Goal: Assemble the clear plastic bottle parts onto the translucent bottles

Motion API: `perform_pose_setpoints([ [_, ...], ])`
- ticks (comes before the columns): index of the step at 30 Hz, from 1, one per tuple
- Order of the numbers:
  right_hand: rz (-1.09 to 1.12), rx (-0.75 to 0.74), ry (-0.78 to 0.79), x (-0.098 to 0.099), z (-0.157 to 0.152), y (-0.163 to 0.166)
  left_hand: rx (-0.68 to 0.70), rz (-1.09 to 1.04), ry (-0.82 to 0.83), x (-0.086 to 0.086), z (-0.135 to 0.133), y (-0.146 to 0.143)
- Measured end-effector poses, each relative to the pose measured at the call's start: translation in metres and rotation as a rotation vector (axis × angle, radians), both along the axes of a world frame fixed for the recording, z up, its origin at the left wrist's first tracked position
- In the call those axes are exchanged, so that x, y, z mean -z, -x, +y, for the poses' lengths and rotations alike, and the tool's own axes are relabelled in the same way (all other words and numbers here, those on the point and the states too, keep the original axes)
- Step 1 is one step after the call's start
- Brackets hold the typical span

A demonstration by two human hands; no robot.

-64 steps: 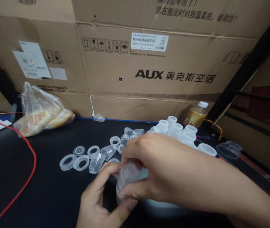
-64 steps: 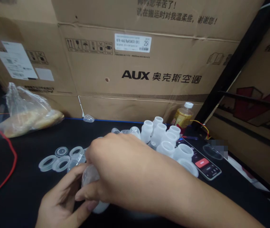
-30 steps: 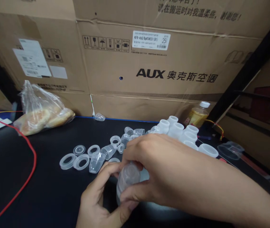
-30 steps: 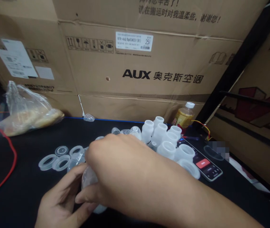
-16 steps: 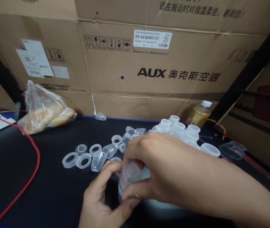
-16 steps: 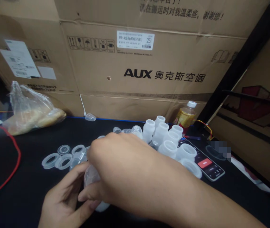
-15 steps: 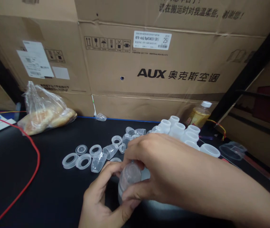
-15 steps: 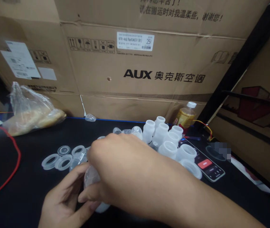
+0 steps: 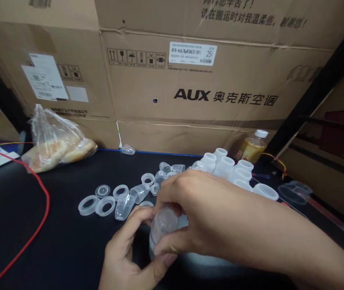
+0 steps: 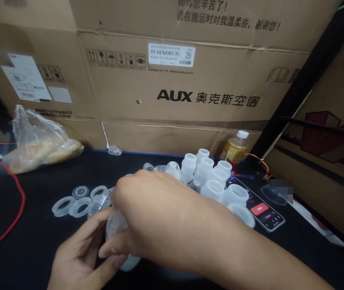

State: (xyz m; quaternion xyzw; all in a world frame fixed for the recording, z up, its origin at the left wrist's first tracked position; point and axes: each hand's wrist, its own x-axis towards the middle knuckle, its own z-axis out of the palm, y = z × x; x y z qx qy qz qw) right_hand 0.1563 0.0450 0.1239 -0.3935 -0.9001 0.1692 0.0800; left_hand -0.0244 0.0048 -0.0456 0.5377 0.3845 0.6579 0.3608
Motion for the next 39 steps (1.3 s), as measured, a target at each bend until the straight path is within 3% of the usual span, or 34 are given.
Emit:
perform_pose_setpoints([
  [18, -0.007, 0.054, 0.098, -0.004, 0.004, 0.004, 0.016, 0.021, 0.006, -0.001, -0.001, 0.001],
  [39, 0.031, 0.028, 0.102, 0.000, 0.006, 0.004, 0.045, 0.041, 0.046, -0.006, -0.003, 0.000],
])
